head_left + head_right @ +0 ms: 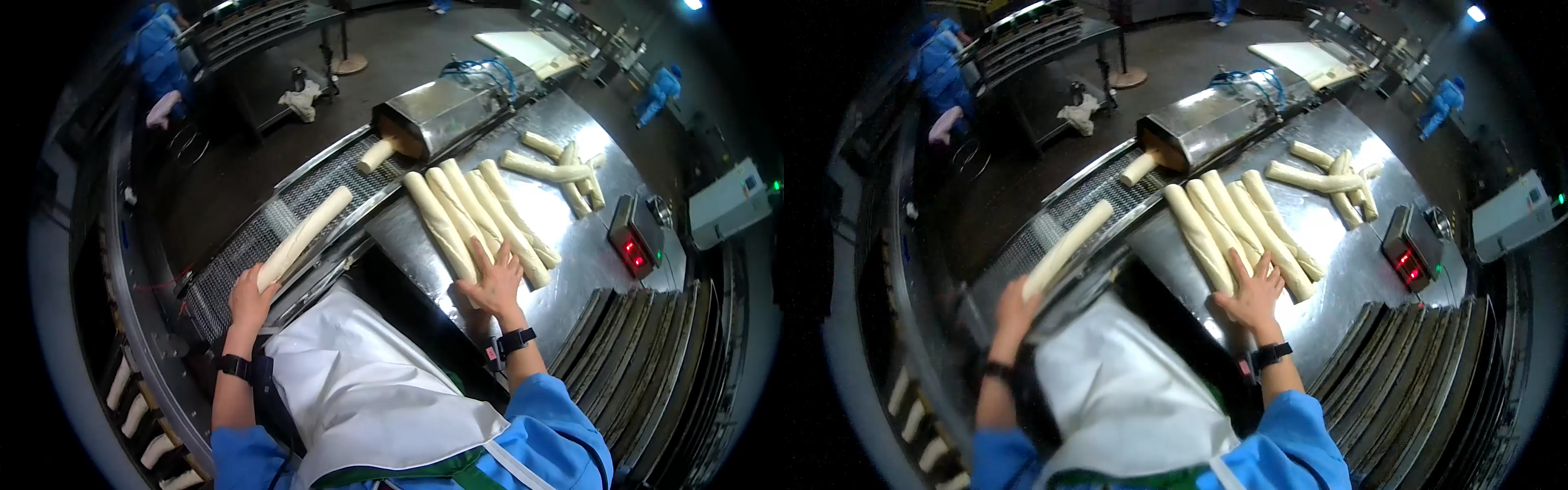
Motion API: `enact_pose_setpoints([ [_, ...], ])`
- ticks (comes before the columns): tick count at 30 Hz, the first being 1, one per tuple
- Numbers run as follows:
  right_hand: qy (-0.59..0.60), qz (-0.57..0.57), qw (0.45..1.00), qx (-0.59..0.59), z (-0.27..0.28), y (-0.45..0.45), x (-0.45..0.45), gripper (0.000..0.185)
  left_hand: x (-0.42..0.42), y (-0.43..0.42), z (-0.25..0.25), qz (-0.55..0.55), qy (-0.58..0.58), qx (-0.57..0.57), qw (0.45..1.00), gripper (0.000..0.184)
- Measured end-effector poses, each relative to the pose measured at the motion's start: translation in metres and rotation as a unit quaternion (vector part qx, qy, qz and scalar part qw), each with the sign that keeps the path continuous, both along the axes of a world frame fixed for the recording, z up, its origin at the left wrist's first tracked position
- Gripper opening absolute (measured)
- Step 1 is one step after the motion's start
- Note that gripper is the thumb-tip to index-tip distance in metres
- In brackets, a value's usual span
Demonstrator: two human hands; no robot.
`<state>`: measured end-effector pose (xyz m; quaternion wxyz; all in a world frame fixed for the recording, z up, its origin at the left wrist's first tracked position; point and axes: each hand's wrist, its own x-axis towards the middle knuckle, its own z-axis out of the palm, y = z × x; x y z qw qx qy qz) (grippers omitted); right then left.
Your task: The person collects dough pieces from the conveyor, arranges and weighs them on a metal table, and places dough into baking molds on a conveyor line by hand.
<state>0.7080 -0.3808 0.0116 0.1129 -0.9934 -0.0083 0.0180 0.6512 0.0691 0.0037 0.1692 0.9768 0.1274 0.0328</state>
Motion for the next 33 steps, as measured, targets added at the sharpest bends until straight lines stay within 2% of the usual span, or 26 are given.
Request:
enact_pose_setpoints([
  [2,0.012,0.04,0.998,-0.044,0.0,0.005,0.006,0.086,-0.004,0.001,-0.004,0.007,-0.025,0.002,1.0,0.049],
  [4,0.036,0.069,0.996,-0.039,0.001,0.008,0.008,0.087,-0.006,0.0,0.0,0.016,-0.053,0.007,0.998,0.046],
  [6,0.064,0.1,0.992,-0.031,0.001,0.003,0.006,0.086,-0.009,-0.003,0.011,0.008,-0.011,-0.006,1.0,0.043],
  [8,0.106,0.113,0.986,-0.054,0.003,-0.002,0.003,0.084,-0.016,0.008,0.0,0.034,0.008,-0.017,0.999,0.039],
  [9,0.129,0.113,0.984,-0.054,0.01,-0.002,0.002,0.078,-0.023,0.013,-0.004,0.112,0.04,-0.273,0.955,0.036],
  [10,0.151,0.115,0.98,-0.055,0.016,0.0,0.003,0.073,-0.031,0.018,-0.004,0.18,0.057,-0.511,0.839,0.034],
  [11,0.158,0.12,0.978,-0.057,0.015,-0.001,0.007,0.067,-0.041,0.014,0.004,0.234,-0.017,-0.668,0.707,0.03],
  [13,0.148,0.123,0.979,-0.068,0.003,-0.006,0.007,0.057,-0.054,0.037,0.018,0.224,-0.102,-0.805,0.539,0.028],
  [14,0.13,0.118,0.981,-0.079,-0.006,-0.007,0.009,0.054,-0.052,0.053,0.029,0.241,-0.147,-0.828,0.484,0.025],
  [16,0.124,0.1,0.984,-0.085,-0.01,-0.007,0.009,0.054,-0.064,0.048,0.092,0.224,-0.336,-0.766,0.5,0.025],
  [17,0.107,0.096,0.986,-0.085,-0.015,-0.008,0.007,0.053,-0.078,0.043,0.115,0.159,-0.419,-0.703,0.553,0.028],
  [18,0.089,0.087,0.989,-0.083,-0.018,-0.008,0.007,0.053,-0.078,0.067,0.116,0.21,-0.463,-0.672,0.538,0.041],
  [20,0.093,0.079,0.989,-0.089,-0.014,-0.002,0.006,0.053,-0.099,0.078,0.14,0.253,-0.518,-0.571,0.585,0.041],
  [21,0.116,0.072,0.988,-0.073,-0.007,0.004,0.006,0.053,-0.108,0.082,0.155,0.236,-0.564,-0.524,0.593,0.044],
  [24,0.091,0.085,0.992,-0.019,-0.022,0.005,0.014,0.05,-0.141,0.116,0.152,0.263,-0.63,-0.442,0.582,0.042],
  [26,0.066,0.124,0.988,0.066,-0.032,0.012,0.026,0.042,-0.164,0.148,0.133,0.355,-0.617,-0.396,0.58,0.04],
  [27,0.149,0.111,0.959,0.216,-0.006,0.039,0.019,0.039,-0.177,0.166,0.116,0.379,-0.607,-0.394,0.577,0.042],
  [28,0.227,0.093,0.902,0.356,0.013,0.068,0.012,0.036,-0.194,0.194,0.084,0.402,-0.597,-0.395,0.571,0.044],
  [29,0.234,0.098,0.889,0.382,0.026,0.089,0.012,0.031,-0.212,0.22,0.057,0.437,-0.558,-0.409,0.574,0.054],
  [30,0.229,0.107,0.889,0.381,0.015,0.098,0.03,0.033,-0.229,0.245,0.03,0.47,-0.518,-0.424,0.575,0.063],
  [31,0.238,0.133,0.871,0.409,0.02,0.116,0.041,0.034,-0.242,0.262,0.009,0.546,-0.508,-0.369,0.555,0.085],
  [32,0.226,0.134,0.84,0.475,0.053,0.156,0.028,0.037,-0.249,0.252,0.024,0.546,-0.51,-0.39,0.538,0.1],
  [33,0.209,0.123,0.86,0.449,0.075,0.182,0.026,0.045,-0.257,0.247,0.03,0.553,-0.51,-0.403,0.521,0.101],
])
